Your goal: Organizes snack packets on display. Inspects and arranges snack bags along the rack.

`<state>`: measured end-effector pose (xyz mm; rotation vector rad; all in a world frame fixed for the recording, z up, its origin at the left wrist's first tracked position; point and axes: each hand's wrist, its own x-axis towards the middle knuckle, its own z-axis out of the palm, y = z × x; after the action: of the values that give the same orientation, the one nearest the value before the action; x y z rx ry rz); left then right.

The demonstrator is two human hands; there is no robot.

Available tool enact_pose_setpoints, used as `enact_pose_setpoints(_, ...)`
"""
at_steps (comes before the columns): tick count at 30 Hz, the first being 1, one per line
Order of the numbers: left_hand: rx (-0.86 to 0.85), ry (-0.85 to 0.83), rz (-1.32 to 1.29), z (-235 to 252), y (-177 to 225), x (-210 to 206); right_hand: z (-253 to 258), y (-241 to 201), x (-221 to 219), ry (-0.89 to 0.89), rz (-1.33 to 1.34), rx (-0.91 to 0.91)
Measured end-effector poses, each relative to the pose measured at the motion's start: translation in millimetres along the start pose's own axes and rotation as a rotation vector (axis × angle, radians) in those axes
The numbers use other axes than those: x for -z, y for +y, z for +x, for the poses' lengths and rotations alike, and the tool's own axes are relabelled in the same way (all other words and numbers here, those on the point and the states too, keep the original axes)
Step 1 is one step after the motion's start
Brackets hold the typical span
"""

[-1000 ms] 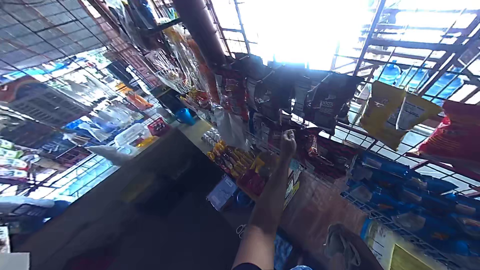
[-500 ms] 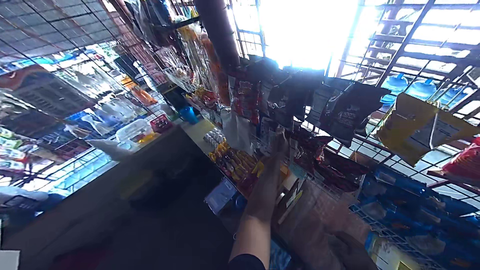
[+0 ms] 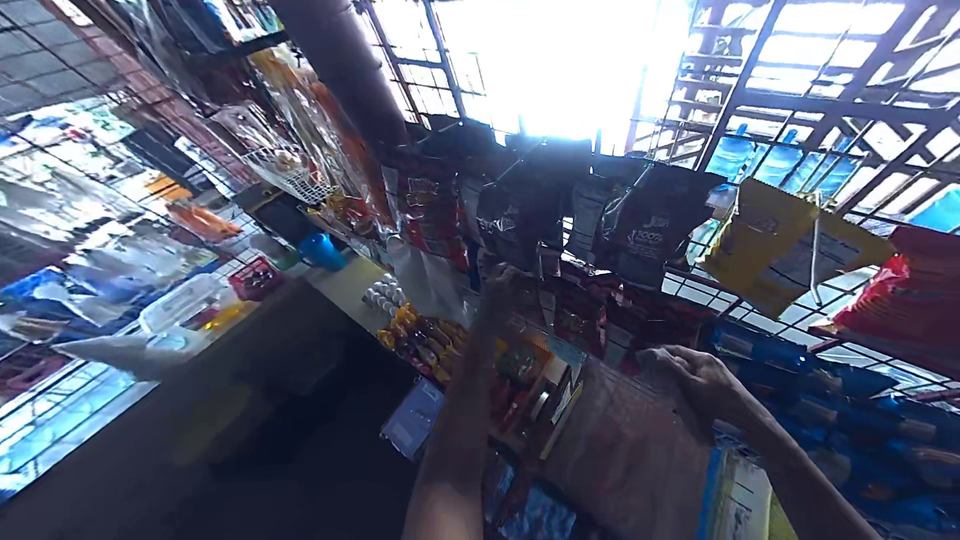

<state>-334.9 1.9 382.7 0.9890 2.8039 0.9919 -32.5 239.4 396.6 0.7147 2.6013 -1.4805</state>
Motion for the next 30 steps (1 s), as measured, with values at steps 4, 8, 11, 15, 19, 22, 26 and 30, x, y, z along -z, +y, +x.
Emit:
enact_pose_setpoints(4,-0.37,0.351,-0.159,-48.0,53.3,-39.0,-14.4,-10.4,33.6,0.23,-0.235,0.12)
enact_pose_setpoints(8,-0.55,-0.094,-0.182,-75.1,132.7,-80.3,12.5,-29.5,58.8,0.191,-0.522,-0.003)
enact_pose_setpoints(11,-0.346,-0.457,0.062,-49.3,158.0,-94.7,45.2,-30.4,57.4,0.053,-0.632,-0.161)
enact_pose_setpoints(15,-0.271,-0.455,0.087,-36.4,162.6,-107.6,59.4,-38.2,51.7,-0.04,-0.576,-0.255)
enact_pose_setpoints(19,-0.285,-0.376,0.013,-50.9,172.0,-110.5,50.3,-36.0,57.9,-0.083,-0.427,-0.203)
enact_pose_setpoints(22,-0.279,-0.326,-0.014,-55.0,174.1,-130.1,45.5,-43.8,61.5,-0.122,-0.484,-0.269)
enact_pose_setpoints(26,-0.385,-0.045,-0.165,-80.0,168.3,-132.9,40.5,-42.9,53.4,-0.026,-0.759,-0.258)
enact_pose_setpoints(30,-0.358,0.275,-0.032,-100.1,131.9,-83.5,6.5,-63.8,40.2,0.163,-0.79,0.19)
